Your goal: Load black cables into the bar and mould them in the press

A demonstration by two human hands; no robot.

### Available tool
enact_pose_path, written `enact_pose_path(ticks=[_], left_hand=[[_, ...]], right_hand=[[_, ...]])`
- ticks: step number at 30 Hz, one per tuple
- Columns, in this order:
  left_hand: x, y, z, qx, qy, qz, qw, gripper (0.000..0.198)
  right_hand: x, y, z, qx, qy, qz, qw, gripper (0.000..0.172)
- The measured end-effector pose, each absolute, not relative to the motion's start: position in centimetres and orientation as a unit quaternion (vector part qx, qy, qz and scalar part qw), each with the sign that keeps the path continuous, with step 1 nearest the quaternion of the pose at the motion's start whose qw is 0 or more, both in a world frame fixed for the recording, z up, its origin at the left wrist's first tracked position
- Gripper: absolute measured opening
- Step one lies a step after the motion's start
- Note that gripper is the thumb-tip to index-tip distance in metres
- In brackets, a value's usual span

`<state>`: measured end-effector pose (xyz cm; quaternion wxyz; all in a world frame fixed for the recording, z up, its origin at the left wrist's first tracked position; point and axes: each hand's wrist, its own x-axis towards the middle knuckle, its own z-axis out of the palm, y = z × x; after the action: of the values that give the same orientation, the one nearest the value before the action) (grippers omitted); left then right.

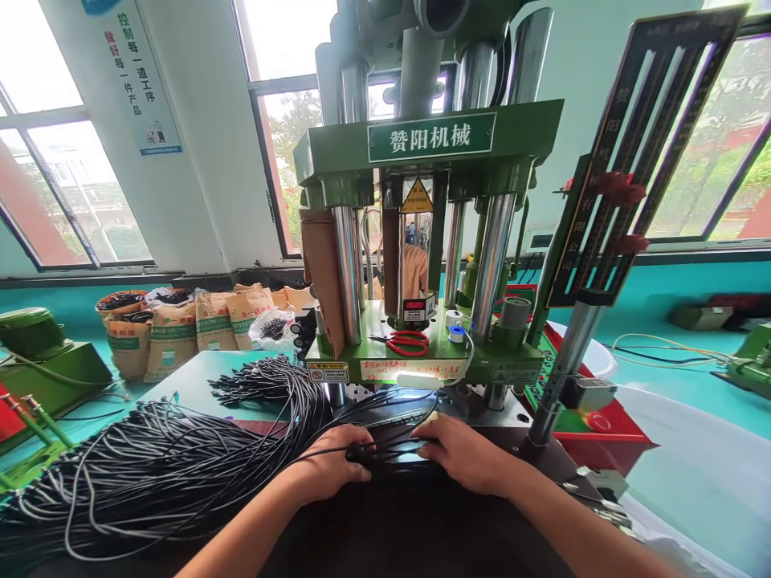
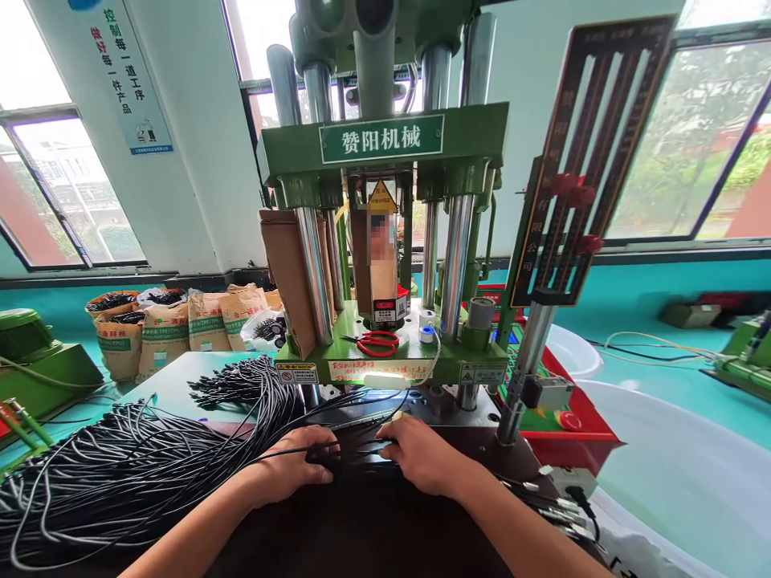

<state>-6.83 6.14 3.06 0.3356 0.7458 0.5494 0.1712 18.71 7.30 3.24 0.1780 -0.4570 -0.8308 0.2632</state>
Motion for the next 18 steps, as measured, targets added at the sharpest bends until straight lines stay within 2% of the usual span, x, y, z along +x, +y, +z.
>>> enact_pose_path(ticks=[18], left_hand=[[-6.3,5.2,4.8,0.747,0.549,0.186,0.326,0.014]], right_hand=[[17.0,8.3,3.1,-0.433,-0.822,0.316,0.189,0.022]])
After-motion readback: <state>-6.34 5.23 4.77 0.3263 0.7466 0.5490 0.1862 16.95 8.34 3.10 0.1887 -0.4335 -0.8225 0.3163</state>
